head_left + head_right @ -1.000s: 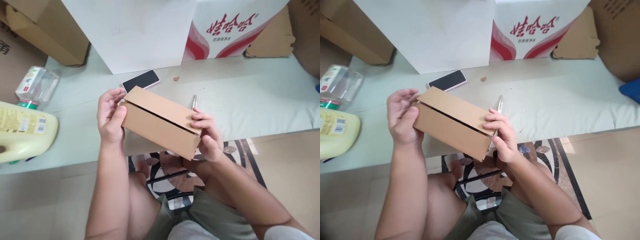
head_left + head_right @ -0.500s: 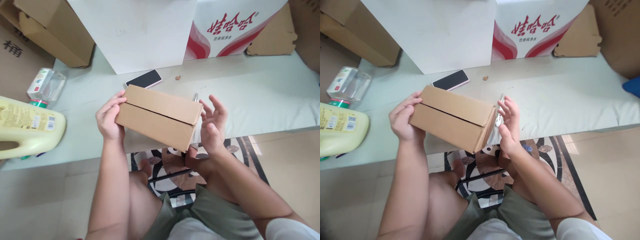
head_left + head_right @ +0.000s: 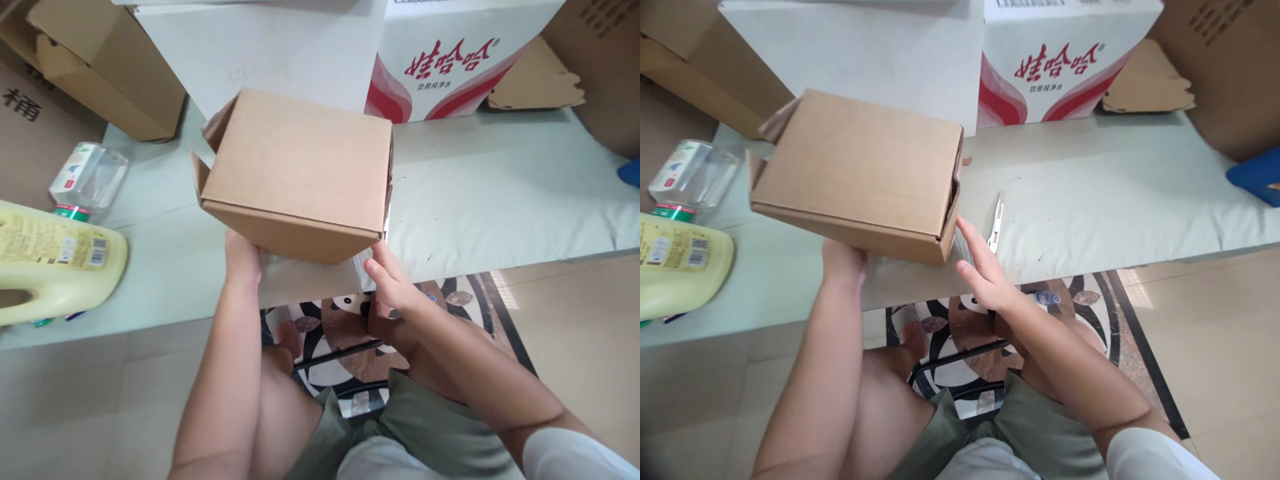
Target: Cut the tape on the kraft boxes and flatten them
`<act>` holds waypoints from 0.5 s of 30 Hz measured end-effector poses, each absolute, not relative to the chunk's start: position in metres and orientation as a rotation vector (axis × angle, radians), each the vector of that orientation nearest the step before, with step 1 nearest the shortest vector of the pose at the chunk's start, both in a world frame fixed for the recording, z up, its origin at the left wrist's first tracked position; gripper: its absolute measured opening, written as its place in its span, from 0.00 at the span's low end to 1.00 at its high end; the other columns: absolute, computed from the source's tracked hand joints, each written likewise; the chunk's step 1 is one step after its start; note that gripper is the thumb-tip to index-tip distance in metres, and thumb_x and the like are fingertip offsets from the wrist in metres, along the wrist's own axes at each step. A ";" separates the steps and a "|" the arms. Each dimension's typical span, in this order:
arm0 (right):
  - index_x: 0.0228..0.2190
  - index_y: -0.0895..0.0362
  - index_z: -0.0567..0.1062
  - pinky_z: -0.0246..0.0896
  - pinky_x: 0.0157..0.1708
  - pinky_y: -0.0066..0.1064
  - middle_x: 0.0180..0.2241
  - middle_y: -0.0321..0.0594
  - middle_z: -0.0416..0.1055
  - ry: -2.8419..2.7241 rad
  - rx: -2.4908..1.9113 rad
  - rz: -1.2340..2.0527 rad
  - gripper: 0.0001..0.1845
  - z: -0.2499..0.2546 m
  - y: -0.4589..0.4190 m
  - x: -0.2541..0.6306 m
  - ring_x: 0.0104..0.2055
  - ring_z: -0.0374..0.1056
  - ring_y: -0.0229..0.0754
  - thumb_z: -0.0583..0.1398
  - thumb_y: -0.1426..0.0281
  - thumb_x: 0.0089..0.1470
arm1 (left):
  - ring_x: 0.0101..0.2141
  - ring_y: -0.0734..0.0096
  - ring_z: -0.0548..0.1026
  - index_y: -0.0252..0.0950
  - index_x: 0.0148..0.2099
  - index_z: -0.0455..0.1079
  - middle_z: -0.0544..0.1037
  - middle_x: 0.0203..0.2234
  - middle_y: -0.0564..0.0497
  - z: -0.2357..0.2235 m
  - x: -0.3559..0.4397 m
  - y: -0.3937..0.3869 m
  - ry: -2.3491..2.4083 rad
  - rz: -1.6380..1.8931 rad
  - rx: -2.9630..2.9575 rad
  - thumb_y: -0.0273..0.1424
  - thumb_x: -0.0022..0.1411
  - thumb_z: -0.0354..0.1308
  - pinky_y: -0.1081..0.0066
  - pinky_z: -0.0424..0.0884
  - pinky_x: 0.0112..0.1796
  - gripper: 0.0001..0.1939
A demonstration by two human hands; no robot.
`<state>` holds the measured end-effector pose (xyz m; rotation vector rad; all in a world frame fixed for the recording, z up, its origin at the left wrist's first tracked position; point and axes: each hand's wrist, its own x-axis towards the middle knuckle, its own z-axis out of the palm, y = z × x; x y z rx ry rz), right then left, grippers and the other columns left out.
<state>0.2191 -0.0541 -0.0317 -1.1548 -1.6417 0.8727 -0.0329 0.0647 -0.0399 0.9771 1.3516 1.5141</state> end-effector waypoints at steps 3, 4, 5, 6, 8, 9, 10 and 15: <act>0.72 0.41 0.49 0.45 0.75 0.56 0.74 0.40 0.52 -1.699 -1.193 0.773 0.36 -0.035 -0.055 0.221 0.78 0.43 0.50 0.46 0.47 0.68 | 0.59 0.55 0.75 0.43 0.43 0.78 0.83 0.48 0.47 -0.030 -0.018 0.053 1.202 1.508 1.052 0.57 0.62 0.58 0.59 0.75 0.56 0.24; 0.73 0.40 0.47 0.47 0.74 0.56 0.74 0.40 0.51 -1.703 -1.189 0.750 0.36 -0.035 -0.055 0.221 0.77 0.45 0.50 0.46 0.48 0.68 | 0.60 0.53 0.74 0.42 0.44 0.78 0.83 0.48 0.45 -0.028 -0.015 0.050 1.101 1.484 1.103 0.61 0.63 0.53 0.58 0.75 0.57 0.29; 0.73 0.40 0.45 0.50 0.73 0.56 0.73 0.40 0.51 -1.701 -1.172 0.735 0.37 -0.036 -0.055 0.221 0.76 0.47 0.51 0.46 0.48 0.69 | 0.61 0.52 0.74 0.42 0.45 0.78 0.83 0.47 0.44 -0.026 -0.014 0.048 1.012 1.449 1.152 0.64 0.63 0.49 0.57 0.75 0.57 0.33; 0.73 0.39 0.44 0.52 0.72 0.57 0.73 0.41 0.51 -1.693 -1.150 0.721 0.37 -0.036 -0.055 0.222 0.75 0.50 0.51 0.46 0.49 0.68 | 0.62 0.51 0.74 0.42 0.46 0.78 0.83 0.48 0.43 -0.024 -0.014 0.046 0.954 1.412 1.193 0.66 0.61 0.48 0.57 0.75 0.58 0.36; 0.73 0.40 0.45 0.56 0.70 0.58 0.70 0.43 0.53 -1.666 -1.133 0.679 0.37 -0.034 -0.054 0.223 0.72 0.54 0.52 0.46 0.49 0.68 | 0.64 0.52 0.72 0.43 0.49 0.77 0.82 0.50 0.42 -0.023 -0.015 0.043 0.929 1.342 1.231 0.69 0.58 0.50 0.58 0.75 0.58 0.38; 0.72 0.41 0.48 0.58 0.69 0.57 0.68 0.44 0.56 -1.655 -1.137 0.648 0.36 -0.033 -0.054 0.223 0.70 0.55 0.52 0.46 0.48 0.68 | 0.64 0.52 0.72 0.44 0.51 0.77 0.82 0.52 0.43 -0.022 -0.016 0.043 0.944 1.315 1.217 0.69 0.57 0.51 0.59 0.76 0.57 0.39; 0.71 0.41 0.52 0.60 0.68 0.56 0.66 0.44 0.59 -1.651 -1.140 0.612 0.35 -0.030 -0.054 0.224 0.69 0.57 0.52 0.46 0.48 0.67 | 0.64 0.53 0.73 0.45 0.53 0.77 0.81 0.54 0.43 -0.021 -0.017 0.043 0.964 1.285 1.179 0.70 0.56 0.51 0.60 0.78 0.56 0.40; 0.67 0.41 0.63 0.61 0.67 0.54 0.62 0.43 0.65 -1.682 -1.100 0.436 0.29 -0.004 -0.064 0.223 0.66 0.63 0.54 0.50 0.55 0.66 | 0.48 0.55 0.84 0.44 0.52 0.80 0.85 0.48 0.42 -0.022 -0.019 0.042 1.092 1.044 1.022 0.67 0.62 0.50 0.63 0.84 0.41 0.37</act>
